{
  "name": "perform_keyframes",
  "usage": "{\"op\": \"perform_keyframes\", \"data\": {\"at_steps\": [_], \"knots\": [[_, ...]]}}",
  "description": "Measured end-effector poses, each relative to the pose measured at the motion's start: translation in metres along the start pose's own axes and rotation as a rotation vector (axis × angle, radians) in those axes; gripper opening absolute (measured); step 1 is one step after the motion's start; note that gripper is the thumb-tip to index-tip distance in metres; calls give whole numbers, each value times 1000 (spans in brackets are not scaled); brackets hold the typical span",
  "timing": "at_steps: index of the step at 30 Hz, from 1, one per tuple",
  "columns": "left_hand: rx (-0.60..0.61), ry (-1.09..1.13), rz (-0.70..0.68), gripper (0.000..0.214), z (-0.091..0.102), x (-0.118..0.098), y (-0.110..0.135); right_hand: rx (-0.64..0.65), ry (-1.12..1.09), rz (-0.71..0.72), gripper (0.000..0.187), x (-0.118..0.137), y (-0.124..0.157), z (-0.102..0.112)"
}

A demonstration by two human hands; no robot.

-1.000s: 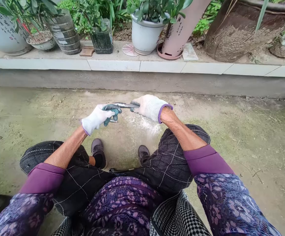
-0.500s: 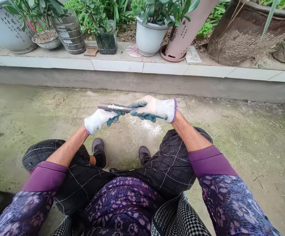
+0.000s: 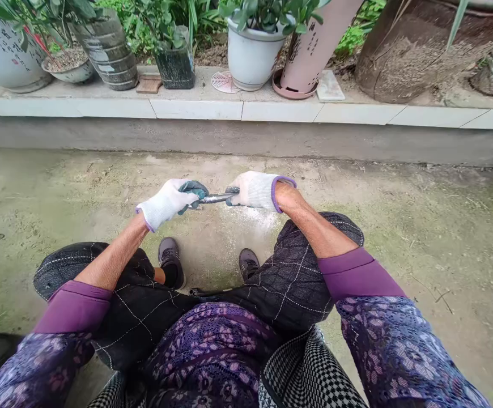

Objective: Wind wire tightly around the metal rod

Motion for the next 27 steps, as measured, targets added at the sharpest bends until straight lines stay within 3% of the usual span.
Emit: {"op": "perform_keyframes", "data": {"at_steps": [3,8,13,17,20,24,27], "knots": [[-20,12,17,28,2,-3,2,-137,148,20,19,2,-2,9],[-41,73,56,20,2,-5,7,-245,263,16,28,7,1,19],[34,205,14,22,-5,-3,5,-344,-42,-33,35,11,12,31],[51,234,-26,24,-7,2,1,-215,-426,-37,47,17,22,26],[17,189,-34,25,-4,5,0,-66,-529,23,48,20,23,17],[50,131,-69,30,-5,8,-4,159,-450,76,41,18,22,4],[33,14,-141,25,-6,8,-9,240,-278,72,31,13,22,-1]]}}
Point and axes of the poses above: each hand's wrist, its own y-axis away from the middle knuckle, its own z-axis out of the back of the hand, x = y × z, the point moved 6 cm from there along -y, towards the middle knuckle, and after that the axes turned 4 degrees about -x, right-handed, at the moved point
